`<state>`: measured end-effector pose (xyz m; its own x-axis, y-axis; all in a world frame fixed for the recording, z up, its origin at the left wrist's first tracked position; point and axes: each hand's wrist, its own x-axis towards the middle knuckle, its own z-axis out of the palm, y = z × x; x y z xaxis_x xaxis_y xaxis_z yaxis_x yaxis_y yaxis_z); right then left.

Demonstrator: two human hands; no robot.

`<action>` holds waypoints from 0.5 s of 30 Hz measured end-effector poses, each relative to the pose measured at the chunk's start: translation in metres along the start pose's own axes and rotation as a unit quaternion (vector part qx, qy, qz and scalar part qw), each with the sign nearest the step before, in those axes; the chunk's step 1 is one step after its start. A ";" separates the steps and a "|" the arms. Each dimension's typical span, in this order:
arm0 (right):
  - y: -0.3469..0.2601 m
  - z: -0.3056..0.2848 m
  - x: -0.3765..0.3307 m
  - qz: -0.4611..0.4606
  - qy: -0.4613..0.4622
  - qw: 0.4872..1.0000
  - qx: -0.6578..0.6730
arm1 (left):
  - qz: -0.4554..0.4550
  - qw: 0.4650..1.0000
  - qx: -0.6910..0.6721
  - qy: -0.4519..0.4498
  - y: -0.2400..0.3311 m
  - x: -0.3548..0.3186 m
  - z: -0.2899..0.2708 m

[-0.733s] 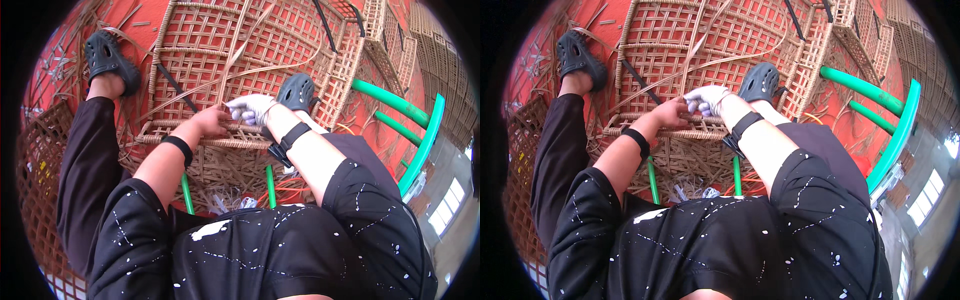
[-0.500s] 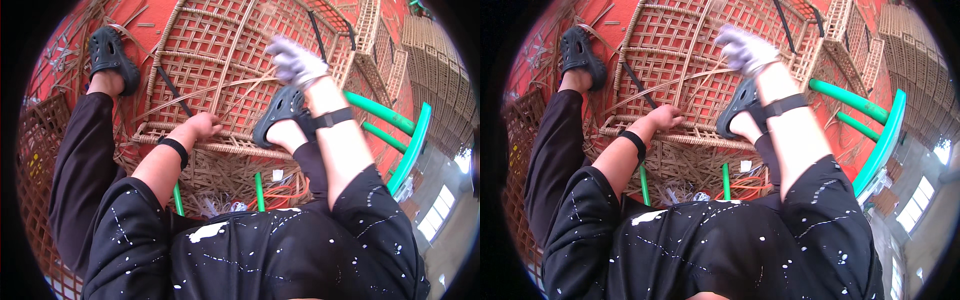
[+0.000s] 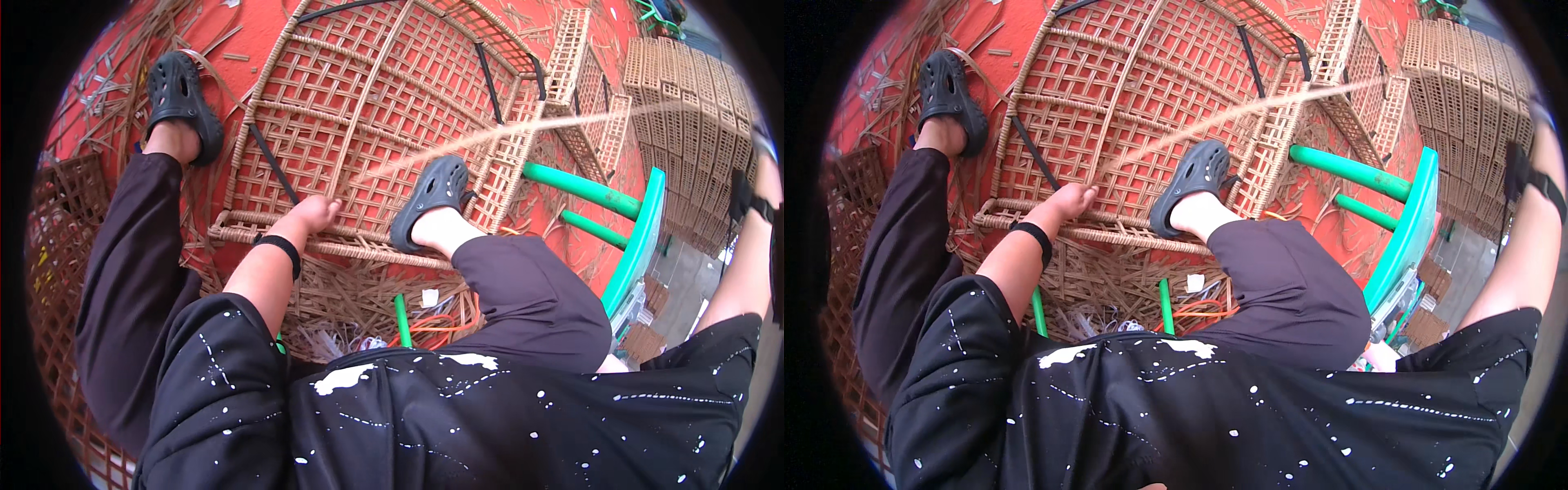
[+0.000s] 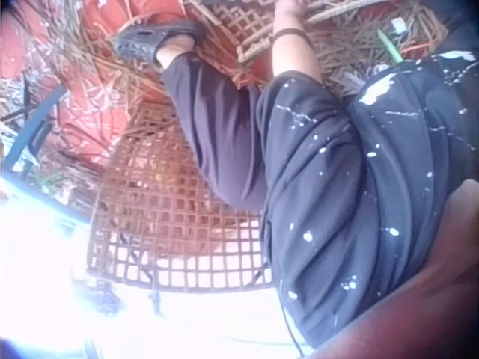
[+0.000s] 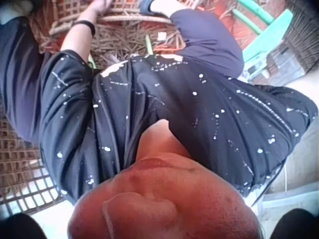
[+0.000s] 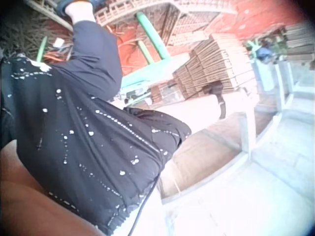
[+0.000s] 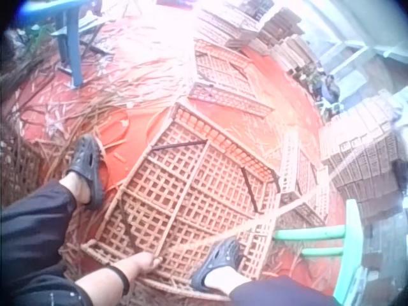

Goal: The recorder is weaving strips of material, likely rattan or plastic, onto a furniture frame in a manufacturing setting.

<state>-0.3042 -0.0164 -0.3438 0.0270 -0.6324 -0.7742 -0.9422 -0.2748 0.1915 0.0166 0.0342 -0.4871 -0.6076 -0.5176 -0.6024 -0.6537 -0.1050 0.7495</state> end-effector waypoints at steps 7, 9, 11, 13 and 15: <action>0.028 -0.098 0.067 -0.030 0.176 0.972 -0.156 | -0.088 0.992 -0.081 -0.048 -0.008 0.005 -0.030; -0.003 -0.106 0.082 -0.155 0.279 0.943 -0.093 | -0.086 0.992 -0.055 -0.075 -0.002 0.006 -0.036; -0.074 -0.058 0.081 -0.235 -0.043 0.921 0.308 | -0.076 0.990 -0.031 -0.116 0.006 0.008 -0.044; -0.145 0.006 0.066 -0.152 -0.066 0.811 0.561 | -0.061 0.987 -0.018 -0.145 0.013 0.008 -0.050; -0.189 0.052 0.062 -0.127 -0.113 0.830 0.531 | -0.043 0.988 -0.011 -0.150 0.020 0.008 -0.058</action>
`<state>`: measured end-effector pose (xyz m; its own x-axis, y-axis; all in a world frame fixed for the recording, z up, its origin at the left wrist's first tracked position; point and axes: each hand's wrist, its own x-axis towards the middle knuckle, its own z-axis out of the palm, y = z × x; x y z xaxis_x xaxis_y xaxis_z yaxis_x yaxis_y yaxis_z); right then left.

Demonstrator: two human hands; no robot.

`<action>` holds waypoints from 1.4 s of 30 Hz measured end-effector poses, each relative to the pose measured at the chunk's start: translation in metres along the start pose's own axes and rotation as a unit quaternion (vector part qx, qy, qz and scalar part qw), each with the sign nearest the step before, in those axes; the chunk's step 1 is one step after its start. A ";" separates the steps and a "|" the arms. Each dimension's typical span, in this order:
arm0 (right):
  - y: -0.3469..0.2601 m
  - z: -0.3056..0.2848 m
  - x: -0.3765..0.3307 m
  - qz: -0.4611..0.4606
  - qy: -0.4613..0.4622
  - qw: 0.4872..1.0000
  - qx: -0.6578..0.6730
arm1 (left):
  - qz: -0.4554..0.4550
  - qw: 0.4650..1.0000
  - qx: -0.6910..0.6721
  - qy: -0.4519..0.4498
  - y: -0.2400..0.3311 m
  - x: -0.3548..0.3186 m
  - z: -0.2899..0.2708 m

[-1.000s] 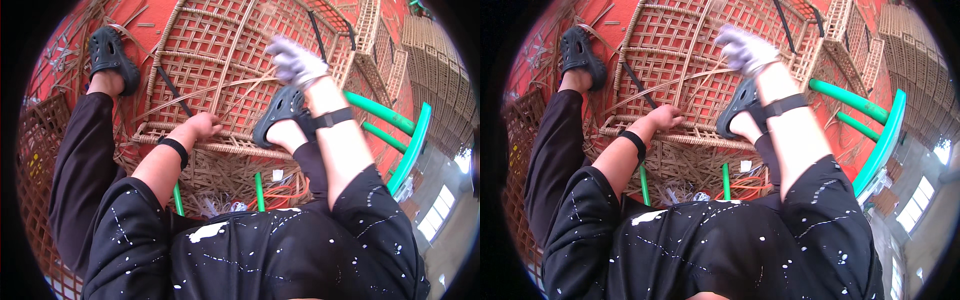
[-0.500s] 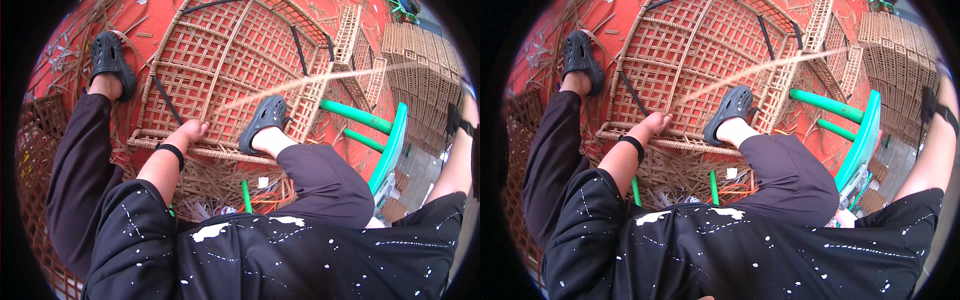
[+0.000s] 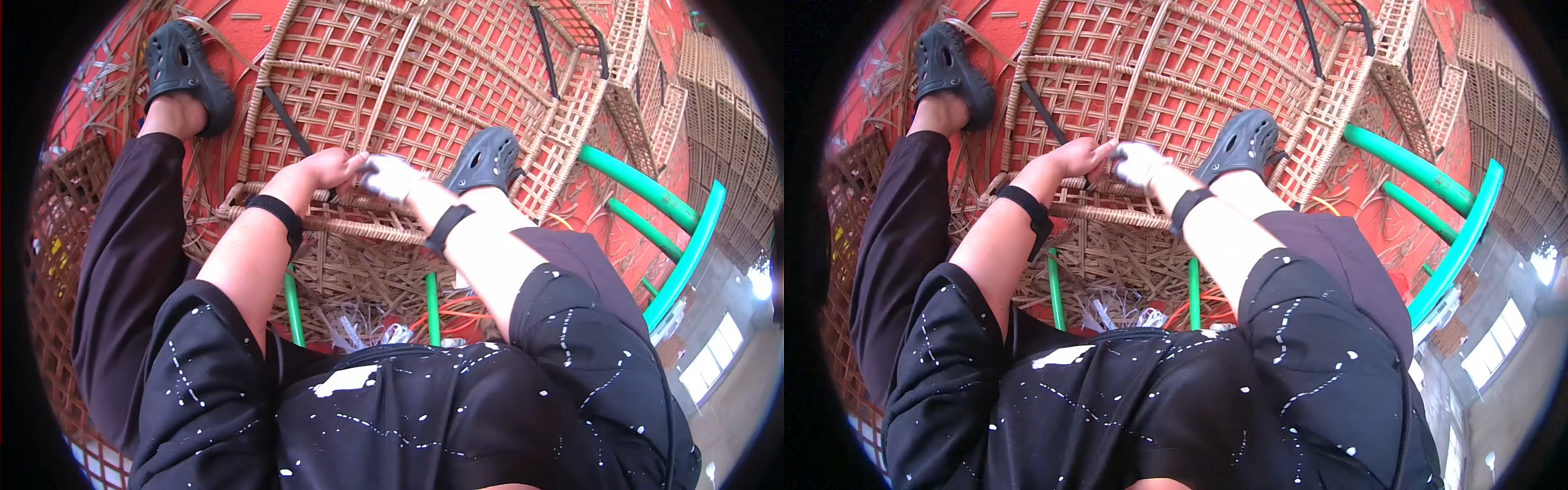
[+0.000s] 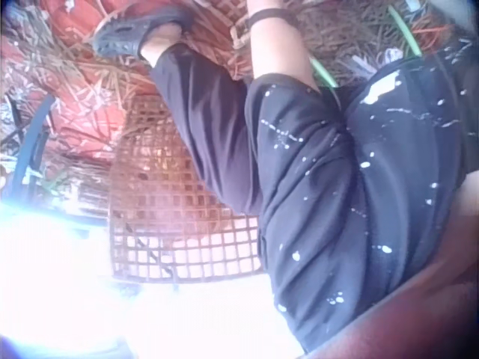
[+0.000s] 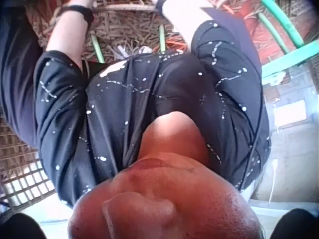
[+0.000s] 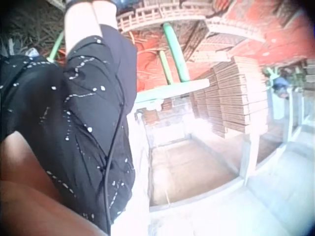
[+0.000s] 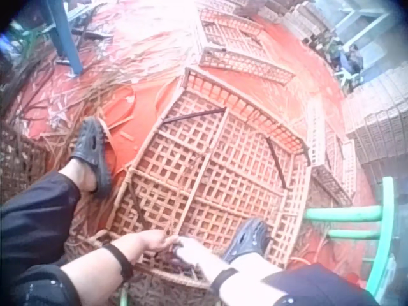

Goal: The recorder is weaving strips of material, likely rattan or plastic, onto a furniture frame in a manufacturing setting.

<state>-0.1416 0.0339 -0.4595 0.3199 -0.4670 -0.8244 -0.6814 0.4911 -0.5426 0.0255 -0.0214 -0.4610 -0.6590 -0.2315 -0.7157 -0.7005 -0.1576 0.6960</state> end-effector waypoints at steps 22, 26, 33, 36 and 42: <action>0.017 0.045 -0.017 0.157 0.221 0.960 0.073 | 0.005 0.999 -0.040 0.006 -0.008 -0.005 -0.008; 0.013 0.043 -0.024 0.109 0.230 0.966 0.056 | 0.079 0.995 0.001 0.054 -0.023 0.000 0.020; -0.011 0.027 -0.039 -0.023 0.174 0.970 -0.166 | -0.025 0.997 0.018 0.065 -0.015 0.002 0.039; -0.026 0.022 -0.043 -0.077 0.196 0.964 -0.162 | -0.035 0.993 0.062 0.090 -0.011 0.002 0.041; -0.030 0.009 -0.026 -0.015 0.208 0.962 0.179 | -0.038 0.980 0.090 0.174 -0.013 0.010 0.050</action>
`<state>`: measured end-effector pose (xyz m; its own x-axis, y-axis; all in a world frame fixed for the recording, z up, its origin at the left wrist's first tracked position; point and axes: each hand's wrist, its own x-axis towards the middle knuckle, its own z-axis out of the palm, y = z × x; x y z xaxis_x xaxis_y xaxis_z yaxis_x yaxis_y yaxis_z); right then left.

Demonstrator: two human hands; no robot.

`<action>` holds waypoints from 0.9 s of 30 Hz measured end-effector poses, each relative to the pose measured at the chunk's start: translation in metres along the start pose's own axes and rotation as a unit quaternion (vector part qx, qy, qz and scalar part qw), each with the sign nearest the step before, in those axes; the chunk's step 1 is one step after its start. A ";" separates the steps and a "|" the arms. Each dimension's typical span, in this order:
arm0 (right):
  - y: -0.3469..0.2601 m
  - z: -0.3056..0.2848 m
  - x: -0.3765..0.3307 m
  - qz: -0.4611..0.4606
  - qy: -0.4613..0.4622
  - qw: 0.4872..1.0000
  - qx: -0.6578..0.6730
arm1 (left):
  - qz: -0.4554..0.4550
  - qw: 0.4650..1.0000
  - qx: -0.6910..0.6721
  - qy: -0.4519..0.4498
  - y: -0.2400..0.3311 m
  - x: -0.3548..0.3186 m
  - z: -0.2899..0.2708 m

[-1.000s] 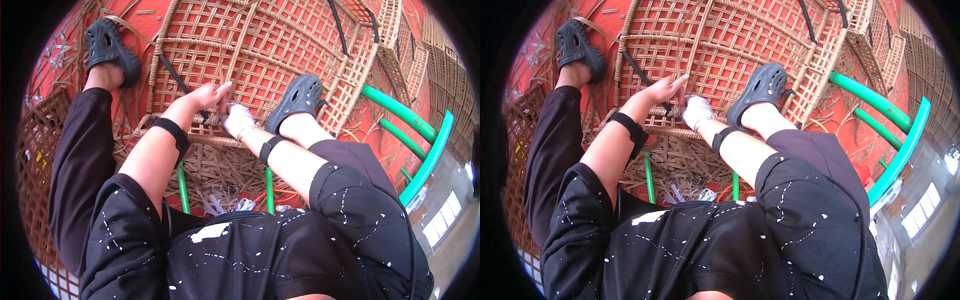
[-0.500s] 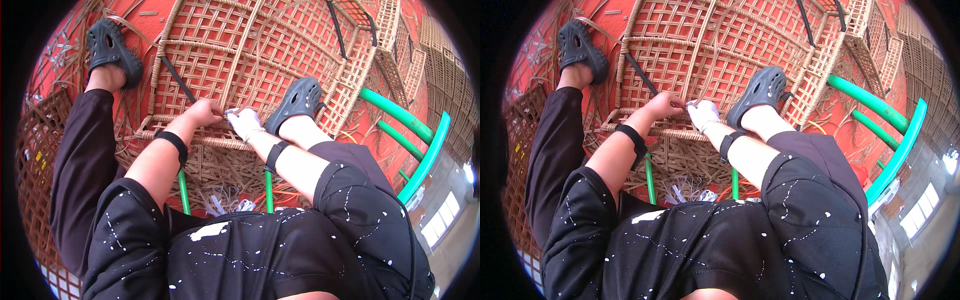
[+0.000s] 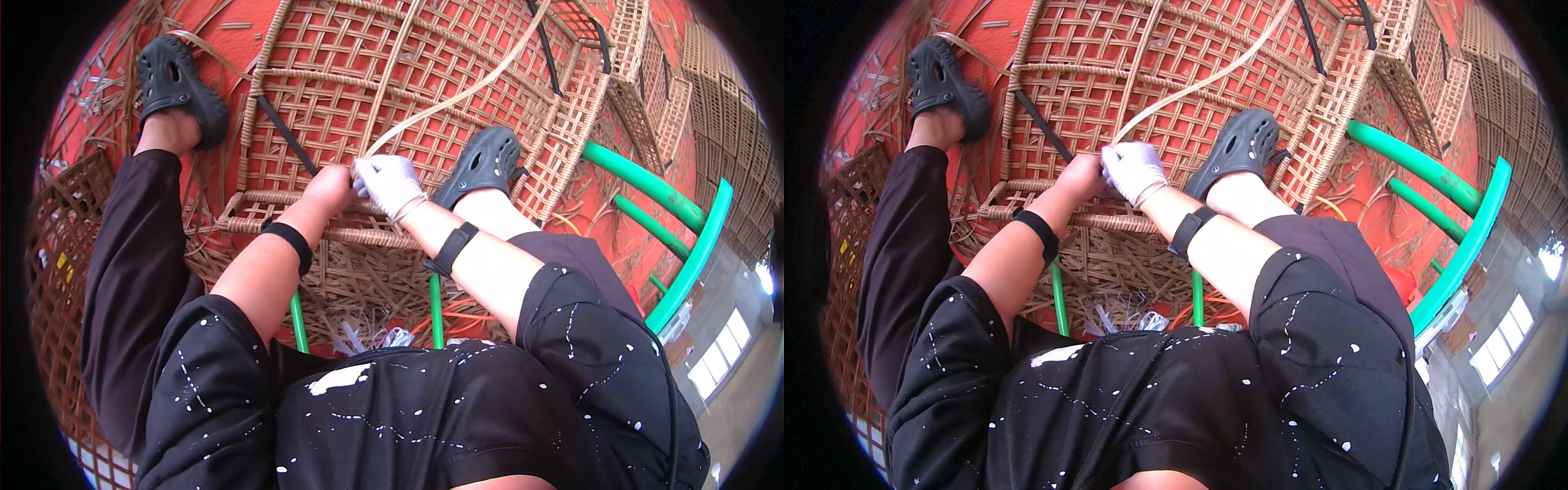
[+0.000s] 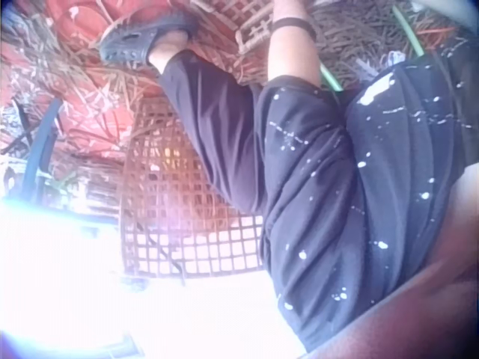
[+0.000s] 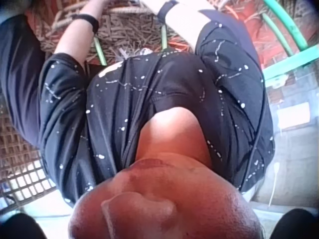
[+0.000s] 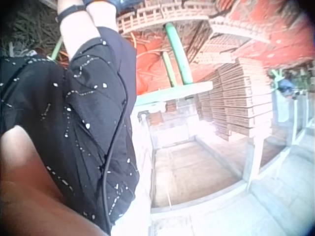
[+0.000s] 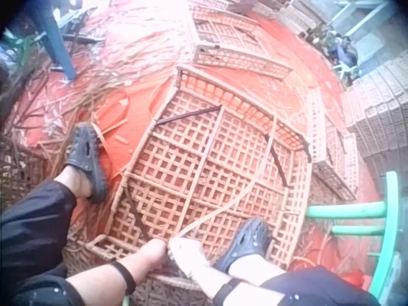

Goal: The recorder is weaving strips of material, likely rattan or plastic, onto a furniture frame in a manufacturing setting.

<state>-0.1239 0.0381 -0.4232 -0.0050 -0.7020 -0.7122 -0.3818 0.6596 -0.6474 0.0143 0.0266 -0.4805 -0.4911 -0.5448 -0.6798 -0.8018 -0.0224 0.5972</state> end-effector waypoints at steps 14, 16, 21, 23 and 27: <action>0.069 -0.008 0.011 0.103 -0.153 0.968 0.172 | -0.048 0.981 -0.094 -0.163 -0.008 -0.003 -0.018; 0.071 0.005 0.017 0.073 -0.145 0.974 0.160 | -0.016 0.985 -0.048 -0.163 -0.005 -0.005 -0.021; 0.083 0.026 0.028 0.078 -0.074 0.992 0.071 | 0.001 0.983 -0.079 -0.166 -0.003 -0.010 -0.031; 0.087 0.029 0.030 0.073 -0.061 0.995 0.017 | -0.051 0.967 -0.134 -0.212 -0.006 -0.006 -0.036; 0.088 0.033 0.037 0.077 -0.068 0.992 -0.074 | -0.101 0.940 -0.221 -0.238 -0.012 0.004 -0.042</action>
<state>-0.1271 0.0787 -0.5157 0.0462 -0.5467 -0.8360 -0.5179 0.7025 -0.4881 0.0366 -0.0103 -0.4724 -0.5252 -0.0568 -0.8491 -0.7268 -0.4890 0.4823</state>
